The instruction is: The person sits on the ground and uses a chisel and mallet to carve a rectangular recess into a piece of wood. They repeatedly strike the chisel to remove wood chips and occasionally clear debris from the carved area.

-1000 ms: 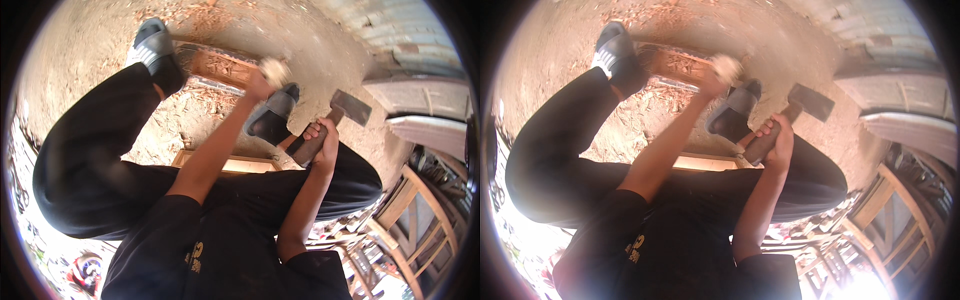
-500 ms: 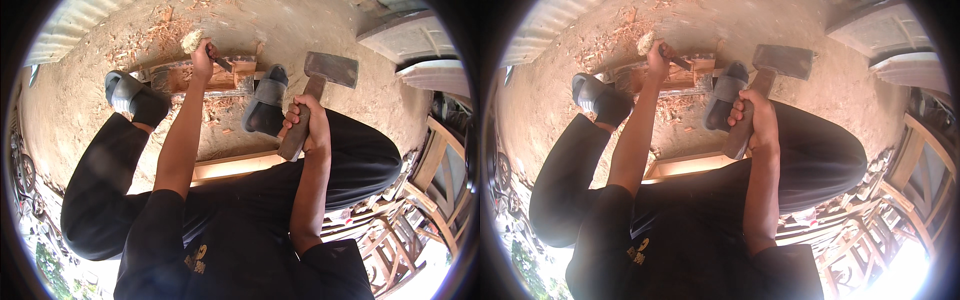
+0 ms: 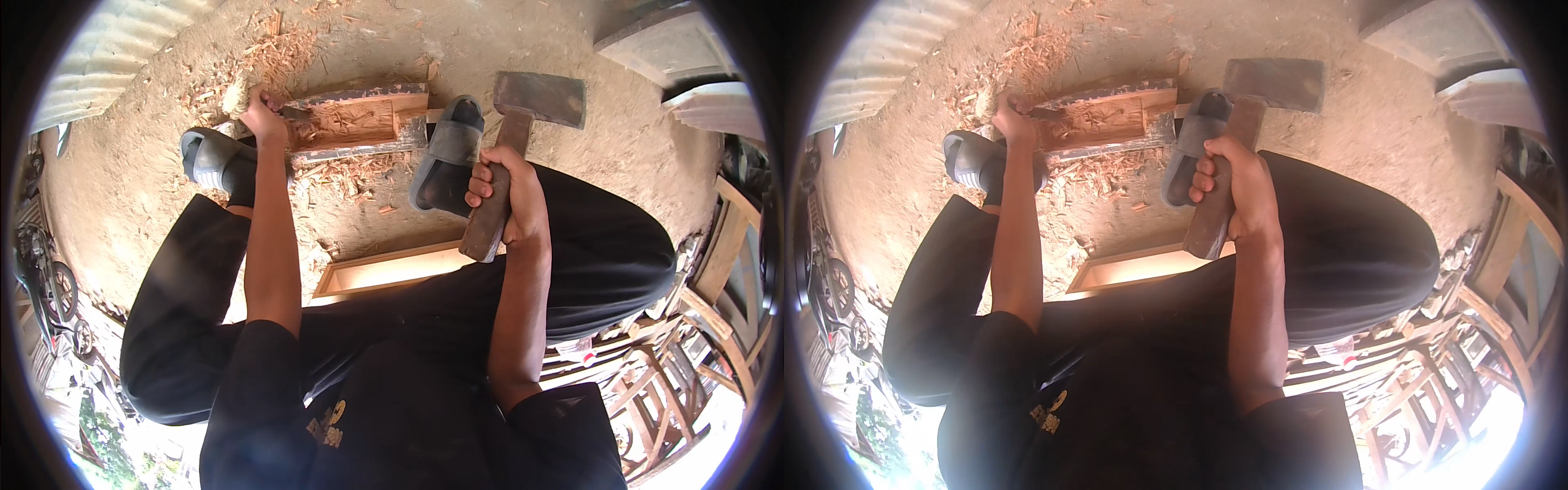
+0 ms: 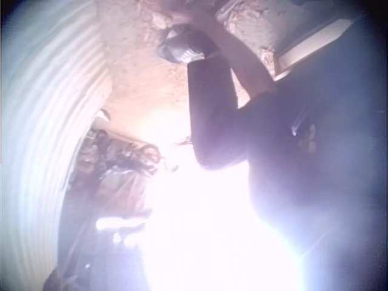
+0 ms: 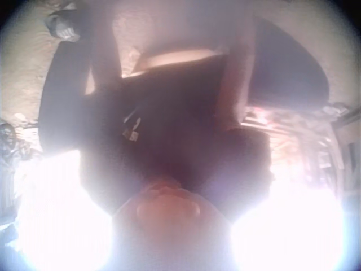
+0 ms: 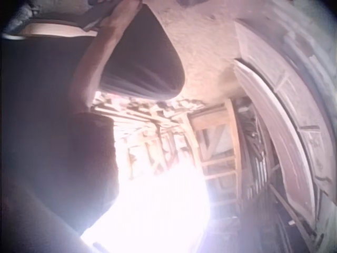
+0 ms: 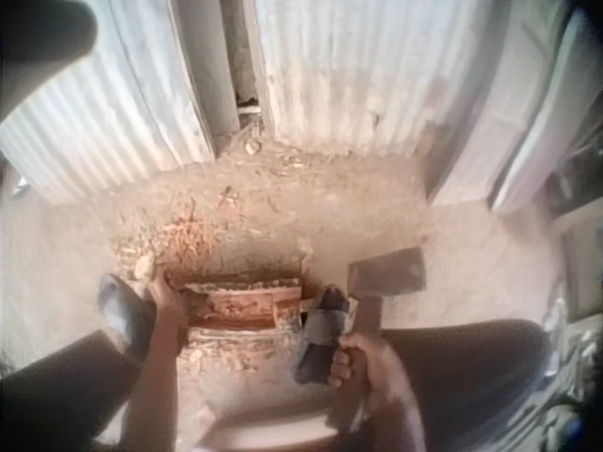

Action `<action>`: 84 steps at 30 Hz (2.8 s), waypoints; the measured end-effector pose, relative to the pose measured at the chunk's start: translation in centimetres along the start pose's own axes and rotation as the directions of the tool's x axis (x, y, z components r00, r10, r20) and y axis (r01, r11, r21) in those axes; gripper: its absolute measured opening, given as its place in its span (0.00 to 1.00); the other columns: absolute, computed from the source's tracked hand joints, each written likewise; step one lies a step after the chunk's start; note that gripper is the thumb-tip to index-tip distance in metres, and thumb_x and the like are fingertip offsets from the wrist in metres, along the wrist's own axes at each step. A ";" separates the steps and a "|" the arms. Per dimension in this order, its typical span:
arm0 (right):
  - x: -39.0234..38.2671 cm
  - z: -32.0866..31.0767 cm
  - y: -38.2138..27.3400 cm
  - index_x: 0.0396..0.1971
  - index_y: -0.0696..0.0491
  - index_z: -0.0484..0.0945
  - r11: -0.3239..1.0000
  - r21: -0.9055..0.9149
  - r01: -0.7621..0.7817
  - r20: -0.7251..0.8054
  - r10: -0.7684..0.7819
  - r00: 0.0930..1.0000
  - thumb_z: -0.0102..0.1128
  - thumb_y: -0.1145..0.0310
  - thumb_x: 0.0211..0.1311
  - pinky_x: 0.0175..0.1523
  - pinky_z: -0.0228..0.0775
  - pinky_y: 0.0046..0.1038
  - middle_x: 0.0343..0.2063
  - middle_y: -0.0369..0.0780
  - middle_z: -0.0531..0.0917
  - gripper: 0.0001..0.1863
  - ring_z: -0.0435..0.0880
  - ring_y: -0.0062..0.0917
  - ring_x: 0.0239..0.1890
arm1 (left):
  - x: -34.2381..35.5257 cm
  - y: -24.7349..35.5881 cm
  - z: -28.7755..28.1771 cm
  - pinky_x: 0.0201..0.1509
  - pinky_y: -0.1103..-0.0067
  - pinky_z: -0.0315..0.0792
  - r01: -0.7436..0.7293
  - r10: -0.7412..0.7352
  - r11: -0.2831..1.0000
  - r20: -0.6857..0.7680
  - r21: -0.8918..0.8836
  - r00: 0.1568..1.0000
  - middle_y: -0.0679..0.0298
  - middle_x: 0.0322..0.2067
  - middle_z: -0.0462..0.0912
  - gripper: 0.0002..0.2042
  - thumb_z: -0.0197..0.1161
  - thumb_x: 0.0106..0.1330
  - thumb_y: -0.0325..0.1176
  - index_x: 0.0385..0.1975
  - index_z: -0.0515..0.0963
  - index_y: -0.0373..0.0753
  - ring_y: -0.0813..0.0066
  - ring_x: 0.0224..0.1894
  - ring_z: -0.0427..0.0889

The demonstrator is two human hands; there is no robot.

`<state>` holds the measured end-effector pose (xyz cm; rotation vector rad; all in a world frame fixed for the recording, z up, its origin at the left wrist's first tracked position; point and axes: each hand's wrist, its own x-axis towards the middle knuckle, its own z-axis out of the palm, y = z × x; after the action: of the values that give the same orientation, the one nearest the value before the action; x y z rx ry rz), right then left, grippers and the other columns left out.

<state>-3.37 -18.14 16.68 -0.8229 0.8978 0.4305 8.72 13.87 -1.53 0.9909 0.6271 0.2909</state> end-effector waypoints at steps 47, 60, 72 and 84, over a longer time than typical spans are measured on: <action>-0.3 0.4 1.2 0.26 0.53 0.67 0.997 -0.003 -0.071 0.153 0.071 0.986 0.57 0.68 0.53 0.24 0.64 0.26 0.18 0.35 0.68 0.08 0.66 0.19 0.17 | -3.9 -2.3 1.1 0.24 0.78 0.56 0.165 -0.160 0.986 0.297 0.008 0.941 0.70 0.12 0.58 0.14 0.53 0.63 0.36 0.16 0.62 0.43 0.78 0.16 0.57; 0.0 0.1 1.6 0.25 0.53 0.67 0.996 0.011 -0.089 0.178 0.085 0.980 0.56 0.69 0.53 0.25 0.65 0.27 0.18 0.35 0.68 0.08 0.67 0.19 0.17 | -7.4 -4.2 4.7 0.47 0.76 0.72 -0.310 -0.273 0.626 0.573 0.715 0.773 0.58 0.37 0.81 0.28 0.74 0.50 0.45 0.44 0.74 0.29 0.73 0.44 0.77; -0.1 0.1 1.9 0.26 0.54 0.68 0.997 -0.042 -0.061 0.177 0.068 0.982 0.56 0.69 0.54 0.25 0.65 0.27 0.19 0.35 0.69 0.07 0.68 0.19 0.18 | -10.5 -3.4 7.1 0.38 0.80 0.71 -0.174 -0.091 0.811 0.415 0.559 0.905 0.67 0.29 0.82 0.13 0.67 0.60 0.37 0.31 0.78 0.32 0.77 0.32 0.78; -1.4 1.3 2.1 0.23 0.52 0.66 0.998 -0.056 -0.031 0.192 0.041 0.980 0.54 0.69 0.56 0.23 0.60 0.22 0.16 0.32 0.67 0.08 0.64 0.15 0.16 | -11.9 -2.4 5.9 0.35 0.79 0.72 -0.112 -0.279 0.729 0.443 0.675 0.852 0.59 0.35 0.82 0.17 0.70 0.57 0.33 0.41 0.75 0.29 0.75 0.32 0.78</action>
<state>-4.84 -15.84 17.30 -0.7994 0.7239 0.5581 2.84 2.61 2.96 1.6779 0.2582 -0.3391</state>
